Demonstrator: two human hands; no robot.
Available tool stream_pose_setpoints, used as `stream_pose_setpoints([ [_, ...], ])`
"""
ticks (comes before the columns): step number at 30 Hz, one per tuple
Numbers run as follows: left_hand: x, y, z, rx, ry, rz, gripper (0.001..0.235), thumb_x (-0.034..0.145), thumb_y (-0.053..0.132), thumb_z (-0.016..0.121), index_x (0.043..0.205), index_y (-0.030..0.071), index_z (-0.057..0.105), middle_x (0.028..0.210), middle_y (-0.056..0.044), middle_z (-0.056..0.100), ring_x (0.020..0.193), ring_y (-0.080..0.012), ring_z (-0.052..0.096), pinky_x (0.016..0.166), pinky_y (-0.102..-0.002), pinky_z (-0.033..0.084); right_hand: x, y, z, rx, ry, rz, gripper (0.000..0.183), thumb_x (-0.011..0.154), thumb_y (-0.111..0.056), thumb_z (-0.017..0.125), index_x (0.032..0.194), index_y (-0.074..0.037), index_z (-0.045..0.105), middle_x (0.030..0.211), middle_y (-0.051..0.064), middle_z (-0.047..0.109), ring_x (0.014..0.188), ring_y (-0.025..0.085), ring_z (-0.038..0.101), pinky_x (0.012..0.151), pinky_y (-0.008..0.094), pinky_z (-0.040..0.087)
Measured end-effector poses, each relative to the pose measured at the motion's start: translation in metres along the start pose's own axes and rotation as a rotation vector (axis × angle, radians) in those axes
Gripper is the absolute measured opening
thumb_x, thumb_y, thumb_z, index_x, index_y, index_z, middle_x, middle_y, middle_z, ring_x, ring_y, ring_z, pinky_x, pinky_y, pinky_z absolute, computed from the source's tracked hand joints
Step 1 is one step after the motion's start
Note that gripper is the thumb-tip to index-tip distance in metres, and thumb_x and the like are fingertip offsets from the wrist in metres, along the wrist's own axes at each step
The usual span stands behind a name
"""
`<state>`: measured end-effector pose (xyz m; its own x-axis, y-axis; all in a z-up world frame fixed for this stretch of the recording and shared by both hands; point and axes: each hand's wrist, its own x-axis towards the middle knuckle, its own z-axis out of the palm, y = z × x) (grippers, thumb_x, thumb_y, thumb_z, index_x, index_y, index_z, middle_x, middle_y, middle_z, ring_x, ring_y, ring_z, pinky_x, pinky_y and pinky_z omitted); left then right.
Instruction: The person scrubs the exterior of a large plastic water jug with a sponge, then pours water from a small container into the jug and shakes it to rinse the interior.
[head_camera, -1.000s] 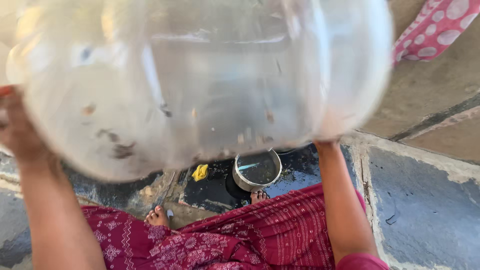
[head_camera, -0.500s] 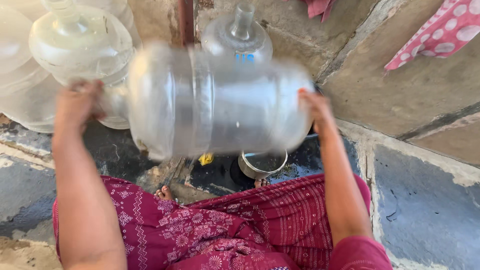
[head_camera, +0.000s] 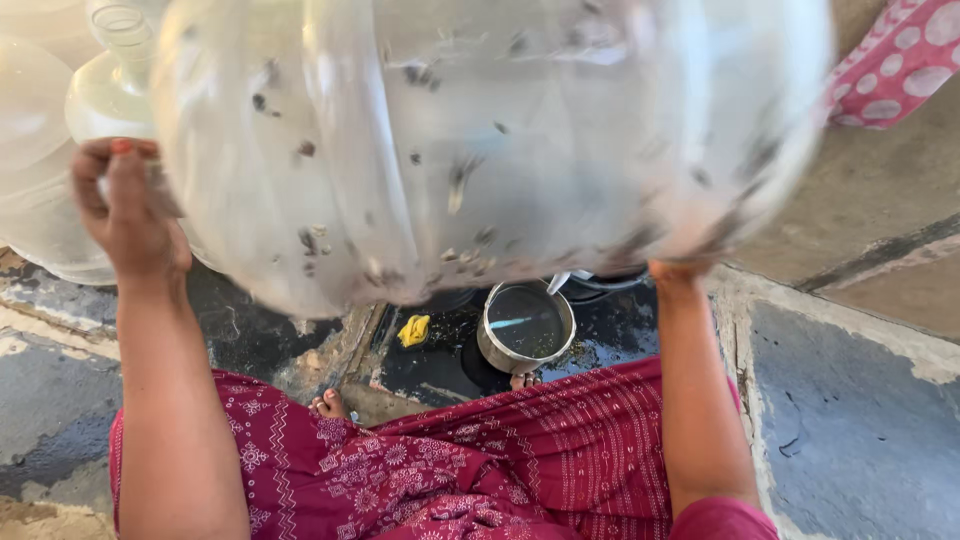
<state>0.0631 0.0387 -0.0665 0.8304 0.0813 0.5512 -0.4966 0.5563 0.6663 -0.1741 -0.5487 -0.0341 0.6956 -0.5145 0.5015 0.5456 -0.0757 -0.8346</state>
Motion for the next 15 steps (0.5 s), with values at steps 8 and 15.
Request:
stream_pose_setpoints([
  [8, 0.002, 0.004, 0.018, 0.777, 0.005, -1.126, 0.082, 0.102, 0.080, 0.030, 0.123, 0.008, 0.061, 0.081, -0.013, 0.067, 0.060, -0.0220, 0.062, 0.050, -0.032, 0.047, 0.006, 0.066, -0.018, -0.662, 0.032, 0.737, 0.079, 0.085, -0.073, 0.063, 0.110, 0.001, 0.072, 0.102, 0.017, 0.072, 0.095, 0.029, 0.063, 0.088, 0.045, 0.052],
  [15, -0.004, 0.032, 0.010, 1.036, -0.076, -0.832, 0.061, 0.102, 0.057, 0.061, 0.133, 0.004, 0.060, 0.088, -0.014, 0.064, 0.059, -0.0216, 0.062, 0.050, -0.034, 0.049, -0.012, 0.032, 0.004, -0.711, -0.122, 0.683, 0.072, 0.087, -0.064, 0.069, 0.108, 0.005, 0.073, 0.102, 0.019, 0.072, 0.091, 0.027, 0.067, 0.085, 0.042, 0.052],
])
